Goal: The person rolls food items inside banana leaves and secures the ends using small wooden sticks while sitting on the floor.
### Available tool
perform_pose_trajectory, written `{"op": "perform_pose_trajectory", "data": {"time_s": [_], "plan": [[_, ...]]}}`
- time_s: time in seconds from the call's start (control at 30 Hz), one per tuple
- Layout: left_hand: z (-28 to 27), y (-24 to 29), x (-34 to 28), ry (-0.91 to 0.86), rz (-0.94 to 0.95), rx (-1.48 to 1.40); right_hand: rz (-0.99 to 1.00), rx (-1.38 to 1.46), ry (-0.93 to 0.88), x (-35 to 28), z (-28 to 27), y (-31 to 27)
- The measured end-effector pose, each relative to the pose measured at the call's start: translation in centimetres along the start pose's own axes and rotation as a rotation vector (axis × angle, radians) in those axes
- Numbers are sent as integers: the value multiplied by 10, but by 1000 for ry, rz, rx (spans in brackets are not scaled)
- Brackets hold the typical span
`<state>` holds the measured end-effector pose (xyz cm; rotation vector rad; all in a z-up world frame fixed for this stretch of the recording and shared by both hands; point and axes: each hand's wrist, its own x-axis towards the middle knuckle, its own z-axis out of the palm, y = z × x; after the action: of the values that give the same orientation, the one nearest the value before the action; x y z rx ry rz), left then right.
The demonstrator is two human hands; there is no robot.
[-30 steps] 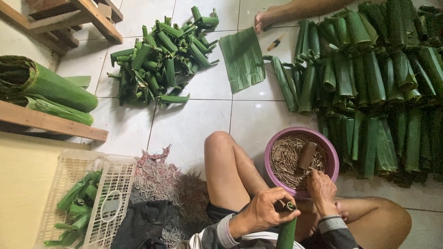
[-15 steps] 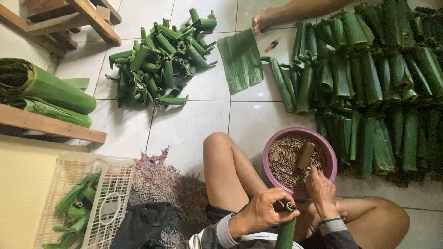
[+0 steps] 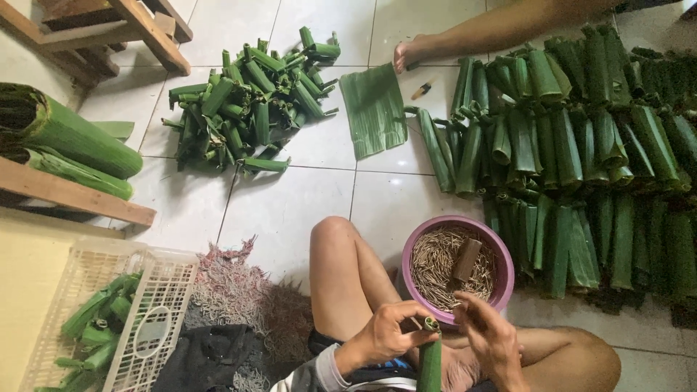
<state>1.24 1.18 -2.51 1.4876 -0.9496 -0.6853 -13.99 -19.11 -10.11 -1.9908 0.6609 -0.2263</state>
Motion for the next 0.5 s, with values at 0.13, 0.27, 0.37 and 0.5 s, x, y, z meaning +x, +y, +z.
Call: {"op": "perform_pose_trajectory", "data": {"time_s": [0.13, 0.27, 0.37, 0.5], "plan": [[-1, -11, -5, -49, -111, -75, -17, 258, 28, -31, 8, -14], [-6, 11, 0, -98, -114, -91, 135, 719, 149, -47, 23, -16], [-7, 10, 1, -112, -72, -72, 128, 662, 117, -47, 32, 1], [-6, 5, -2, -23, -69, -36, -157, 330, 114, -43, 23, -13]]}}
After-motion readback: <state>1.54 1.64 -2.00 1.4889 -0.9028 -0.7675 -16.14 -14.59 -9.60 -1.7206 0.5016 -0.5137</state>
